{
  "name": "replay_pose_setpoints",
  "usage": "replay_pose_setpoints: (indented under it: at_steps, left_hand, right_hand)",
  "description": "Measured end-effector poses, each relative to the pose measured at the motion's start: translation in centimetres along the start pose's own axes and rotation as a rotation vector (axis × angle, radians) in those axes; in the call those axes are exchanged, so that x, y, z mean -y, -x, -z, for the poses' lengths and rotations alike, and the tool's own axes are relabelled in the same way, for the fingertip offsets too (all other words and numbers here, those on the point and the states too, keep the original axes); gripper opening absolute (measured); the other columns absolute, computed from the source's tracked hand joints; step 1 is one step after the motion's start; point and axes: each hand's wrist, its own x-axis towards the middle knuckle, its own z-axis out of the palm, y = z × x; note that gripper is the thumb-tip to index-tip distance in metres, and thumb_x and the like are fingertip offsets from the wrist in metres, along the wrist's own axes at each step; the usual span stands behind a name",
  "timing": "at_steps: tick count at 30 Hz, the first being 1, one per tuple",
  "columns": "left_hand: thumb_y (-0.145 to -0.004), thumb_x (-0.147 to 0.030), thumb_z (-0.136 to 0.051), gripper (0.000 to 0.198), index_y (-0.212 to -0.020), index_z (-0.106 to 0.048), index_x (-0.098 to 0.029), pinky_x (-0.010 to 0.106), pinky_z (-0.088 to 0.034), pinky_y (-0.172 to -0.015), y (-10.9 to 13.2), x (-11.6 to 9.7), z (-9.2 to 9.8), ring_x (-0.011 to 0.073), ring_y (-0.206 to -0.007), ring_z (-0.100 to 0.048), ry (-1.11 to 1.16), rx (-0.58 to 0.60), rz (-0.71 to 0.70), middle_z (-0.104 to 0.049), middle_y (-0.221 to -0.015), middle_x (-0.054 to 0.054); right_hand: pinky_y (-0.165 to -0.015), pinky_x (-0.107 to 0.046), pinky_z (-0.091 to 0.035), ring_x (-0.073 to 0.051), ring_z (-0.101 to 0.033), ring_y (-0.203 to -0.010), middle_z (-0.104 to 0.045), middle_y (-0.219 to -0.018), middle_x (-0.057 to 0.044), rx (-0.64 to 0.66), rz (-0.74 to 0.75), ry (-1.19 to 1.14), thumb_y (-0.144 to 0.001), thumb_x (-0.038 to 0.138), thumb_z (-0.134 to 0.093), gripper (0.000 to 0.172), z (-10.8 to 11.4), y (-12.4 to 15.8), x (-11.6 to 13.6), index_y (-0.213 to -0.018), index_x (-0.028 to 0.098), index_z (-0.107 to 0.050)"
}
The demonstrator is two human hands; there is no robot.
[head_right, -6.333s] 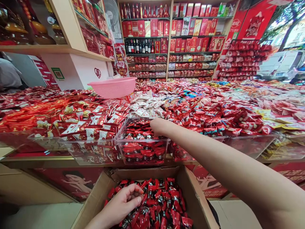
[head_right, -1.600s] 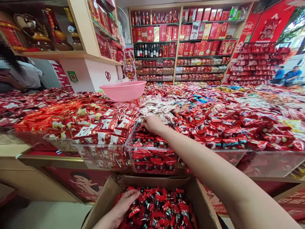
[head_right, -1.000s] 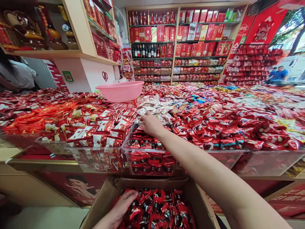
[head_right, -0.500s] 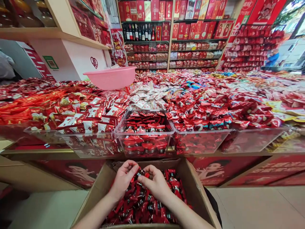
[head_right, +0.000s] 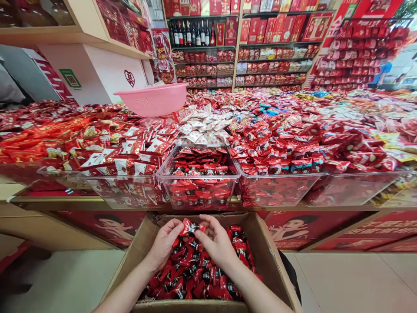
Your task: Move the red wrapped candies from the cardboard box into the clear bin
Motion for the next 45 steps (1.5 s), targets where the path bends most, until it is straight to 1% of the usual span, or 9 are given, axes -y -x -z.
replay_pose_setpoints:
  at_steps: [4, 7, 11, 16, 19, 22, 31, 37, 45]
  left_hand:
    - [-0.068, -0.030, -0.057, 0.016, -0.062, -0.050, -0.017, 0.018, -0.037, -0.049, 0.2, -0.3, 0.3, 0.0065, -0.048, -0.045, 0.094, -0.032, 0.054, -0.052, -0.054, -0.006]
    - [-0.071, -0.034, -0.052, 0.019, -0.063, -0.052, -0.016, 0.018, -0.038, -0.049, 0.4, -0.6, 0.7, 0.0072, -0.049, -0.045, 0.176, -0.014, 0.103, -0.052, -0.055, -0.005]
    - [-0.073, -0.035, -0.049, 0.019, -0.070, -0.053, -0.017, 0.020, -0.038, -0.052, 0.0, 0.0, 1.9, 0.0091, -0.054, -0.049, 0.185, 0.003, 0.124, -0.055, -0.060, -0.002]
    - [-0.072, -0.030, -0.053, 0.012, -0.069, -0.050, -0.018, 0.019, -0.037, -0.053, -1.0, 0.9, 3.0, 0.0078, -0.052, -0.049, 0.130, 0.007, 0.142, -0.056, -0.060, -0.003]
    - [-0.069, -0.032, -0.054, 0.014, -0.069, -0.050, -0.018, 0.019, -0.035, -0.051, -1.2, 1.2, 3.4, 0.0081, -0.051, -0.050, 0.081, -0.029, 0.166, -0.056, -0.060, -0.003]
    - [-0.067, -0.033, -0.055, 0.016, -0.069, -0.050, -0.018, 0.019, -0.033, -0.048, -1.1, 1.3, 3.7, 0.0091, -0.051, -0.050, 0.043, -0.049, 0.200, -0.056, -0.060, -0.003]
    - [-0.065, -0.029, -0.056, 0.013, -0.066, -0.050, -0.018, 0.020, -0.033, -0.049, -2.1, 2.4, 4.4, 0.0091, -0.049, -0.050, 0.048, -0.014, 0.223, -0.056, -0.056, -0.004]
    - [-0.067, -0.030, -0.055, 0.014, -0.066, -0.051, -0.017, 0.022, -0.035, -0.053, -2.2, 2.6, 4.4, 0.0102, -0.051, -0.051, -0.007, 0.029, 0.205, -0.058, -0.056, -0.003]
    - [-0.067, -0.030, -0.055, 0.013, -0.068, -0.052, -0.017, 0.021, -0.034, -0.052, -2.2, 3.0, 4.8, 0.0105, -0.051, -0.051, -0.028, 0.039, 0.194, -0.058, -0.057, -0.003]
  right_hand:
    - [-0.083, -0.030, -0.040, -0.018, -0.042, -0.104, -0.044, -0.113, -0.010, 0.157, 0.472, 0.520, -0.072, 0.019, -0.052, 0.035, 0.4, 0.7, 1.4, -0.107, 0.020, -0.046]
    - [-0.078, -0.025, -0.043, -0.014, -0.049, -0.094, -0.054, -0.100, -0.009, 0.168, 0.701, 0.715, -0.075, 0.011, -0.046, 0.029, 1.0, 1.0, 4.3, -0.104, 0.018, -0.048]
    - [-0.074, -0.023, -0.043, -0.013, -0.052, -0.084, -0.059, -0.088, -0.005, 0.044, 0.941, 0.796, -0.071, 0.013, -0.054, 0.026, 2.8, -1.1, 11.2, -0.096, 0.017, -0.050]
    - [-0.064, -0.026, -0.039, -0.014, -0.051, -0.072, -0.057, -0.076, -0.005, -0.179, 0.829, 1.059, -0.077, 0.026, -0.046, 0.013, 3.0, -11.1, 17.6, -0.076, 0.016, -0.054]
    - [-0.060, -0.026, -0.036, -0.015, -0.051, -0.069, -0.057, -0.075, -0.008, -0.130, 0.705, 1.266, -0.077, 0.028, -0.045, 0.017, 1.5, -17.5, 18.0, -0.075, 0.014, -0.054]
    - [-0.063, -0.026, -0.035, -0.017, -0.052, -0.073, -0.058, -0.079, -0.010, 0.004, 0.600, 1.399, -0.077, 0.026, -0.044, 0.018, -0.1, -20.9, 16.9, -0.079, 0.011, -0.055]
    - [-0.071, -0.025, -0.034, -0.017, -0.049, -0.082, -0.056, -0.085, -0.009, 0.212, 0.734, 1.411, -0.071, 0.019, -0.046, 0.013, 0.1, -21.3, 14.1, -0.080, 0.012, -0.052]
    - [-0.062, -0.026, -0.036, -0.018, -0.051, -0.074, -0.057, -0.083, -0.007, 0.256, 0.632, 1.427, -0.072, 0.020, -0.042, 0.017, 0.6, -21.7, 13.7, -0.086, 0.014, -0.048]
    - [-0.069, -0.028, -0.035, -0.019, -0.049, -0.082, -0.055, -0.089, -0.009, 0.286, 0.592, 1.418, -0.068, 0.017, -0.043, 0.022, 0.7, -21.4, 13.8, -0.089, 0.013, -0.050]
